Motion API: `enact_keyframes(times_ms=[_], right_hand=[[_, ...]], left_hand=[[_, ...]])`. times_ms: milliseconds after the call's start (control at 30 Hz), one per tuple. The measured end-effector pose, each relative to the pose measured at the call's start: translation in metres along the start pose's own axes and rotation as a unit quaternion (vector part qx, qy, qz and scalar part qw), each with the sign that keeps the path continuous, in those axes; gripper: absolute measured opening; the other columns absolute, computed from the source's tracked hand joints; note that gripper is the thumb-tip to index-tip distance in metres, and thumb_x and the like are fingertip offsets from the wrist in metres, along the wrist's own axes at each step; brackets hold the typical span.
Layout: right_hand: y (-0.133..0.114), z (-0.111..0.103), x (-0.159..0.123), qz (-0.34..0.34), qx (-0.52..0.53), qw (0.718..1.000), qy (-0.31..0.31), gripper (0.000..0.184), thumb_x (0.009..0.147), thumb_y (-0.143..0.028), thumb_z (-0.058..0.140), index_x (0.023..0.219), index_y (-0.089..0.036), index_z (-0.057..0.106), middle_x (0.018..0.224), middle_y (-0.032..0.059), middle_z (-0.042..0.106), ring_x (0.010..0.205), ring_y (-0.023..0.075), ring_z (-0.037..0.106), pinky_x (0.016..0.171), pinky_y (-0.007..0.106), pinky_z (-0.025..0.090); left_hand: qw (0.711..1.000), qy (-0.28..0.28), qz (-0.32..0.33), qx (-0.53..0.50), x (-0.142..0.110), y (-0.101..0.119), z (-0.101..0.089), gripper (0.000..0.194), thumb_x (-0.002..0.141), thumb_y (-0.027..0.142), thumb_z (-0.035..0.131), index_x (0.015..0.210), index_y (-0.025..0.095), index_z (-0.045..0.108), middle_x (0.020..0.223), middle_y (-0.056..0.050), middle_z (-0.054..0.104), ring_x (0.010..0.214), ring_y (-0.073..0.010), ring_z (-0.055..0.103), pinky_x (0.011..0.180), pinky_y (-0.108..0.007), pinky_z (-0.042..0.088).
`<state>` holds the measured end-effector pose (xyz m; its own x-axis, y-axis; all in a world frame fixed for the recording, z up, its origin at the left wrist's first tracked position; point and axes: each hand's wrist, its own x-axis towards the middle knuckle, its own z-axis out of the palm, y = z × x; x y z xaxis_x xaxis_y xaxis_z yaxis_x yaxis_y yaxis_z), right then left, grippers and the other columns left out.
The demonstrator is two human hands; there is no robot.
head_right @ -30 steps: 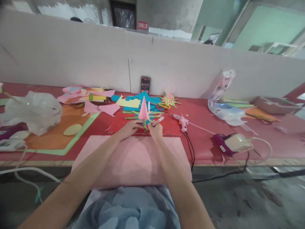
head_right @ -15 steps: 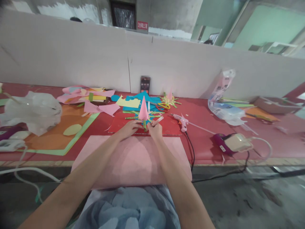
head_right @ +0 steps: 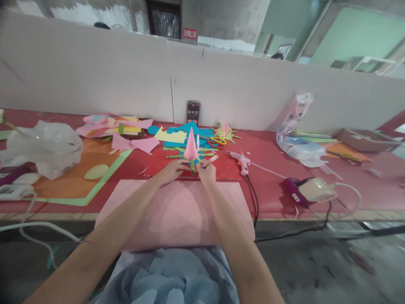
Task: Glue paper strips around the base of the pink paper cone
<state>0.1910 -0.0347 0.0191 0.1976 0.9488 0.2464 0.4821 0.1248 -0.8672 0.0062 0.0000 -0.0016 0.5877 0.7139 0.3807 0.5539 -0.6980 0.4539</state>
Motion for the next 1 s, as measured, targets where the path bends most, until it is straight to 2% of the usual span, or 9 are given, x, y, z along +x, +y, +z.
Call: enact_keyframes(times_ms=[167,300,633,833,1000], right_hand=[[0.0016,-0.0001,0.0022,-0.006,-0.022,1.0,0.018,0.029,0.073,-0.031,0.049,0.053,-0.022,0.031,0.048,-0.0032,0.056,0.05,0.0123,0.05,0.05,0.02,0.035],[0.0003,-0.0008,0.0011,-0.005,-0.016,1.0,0.016,0.028,0.074,-0.031,0.048,0.053,-0.022,0.031,0.049,-0.0026,0.058,0.048,0.0123,0.049,0.048,0.021,0.035],[-0.0019,-0.0013,-0.0014,0.01,0.01,0.999,-0.035,0.029,0.078,-0.04,0.05,0.057,-0.022,0.041,0.039,-0.0042,0.053,0.036,0.0114,0.047,0.043,0.021,0.035],[-0.002,-0.0011,-0.0018,0.003,0.013,0.999,-0.036,0.031,0.078,-0.042,0.051,0.057,-0.022,0.042,0.039,-0.004,0.053,0.036,0.0113,0.048,0.043,0.021,0.036],[0.0016,0.0001,0.0002,0.005,0.011,1.0,-0.02,0.027,0.077,-0.036,0.05,0.056,-0.022,0.039,0.04,-0.0044,0.054,0.037,0.0115,0.047,0.043,0.02,0.034]], left_hand=[[1.0,0.004,-0.002,0.008,-0.0005,0.0011,-0.0005,0.043,0.077,0.002,0.047,0.104,0.026,0.071,0.127,-0.004,0.057,0.115,-0.0196,0.053,0.104,-0.038,0.039],[1.0,0.003,-0.007,0.006,-0.0005,0.0036,-0.0021,0.045,0.076,0.001,0.047,0.103,0.028,0.071,0.127,-0.003,0.058,0.115,-0.019,0.053,0.104,-0.038,0.039],[1.0,0.002,-0.002,0.005,0.0004,0.0015,-0.0004,0.045,0.076,0.0,0.046,0.103,0.026,0.072,0.128,-0.004,0.057,0.116,-0.0189,0.054,0.105,-0.037,0.039],[1.0,0.002,-0.001,-0.002,0.0003,0.0021,-0.0015,0.045,0.075,0.0,0.046,0.103,0.025,0.072,0.128,-0.004,0.057,0.117,-0.0196,0.053,0.105,-0.038,0.039],[1.0,0.003,-0.005,-0.004,0.0003,0.001,-0.0006,0.044,0.075,0.001,0.047,0.102,0.026,0.072,0.127,-0.004,0.057,0.115,-0.0195,0.054,0.105,-0.038,0.039]])
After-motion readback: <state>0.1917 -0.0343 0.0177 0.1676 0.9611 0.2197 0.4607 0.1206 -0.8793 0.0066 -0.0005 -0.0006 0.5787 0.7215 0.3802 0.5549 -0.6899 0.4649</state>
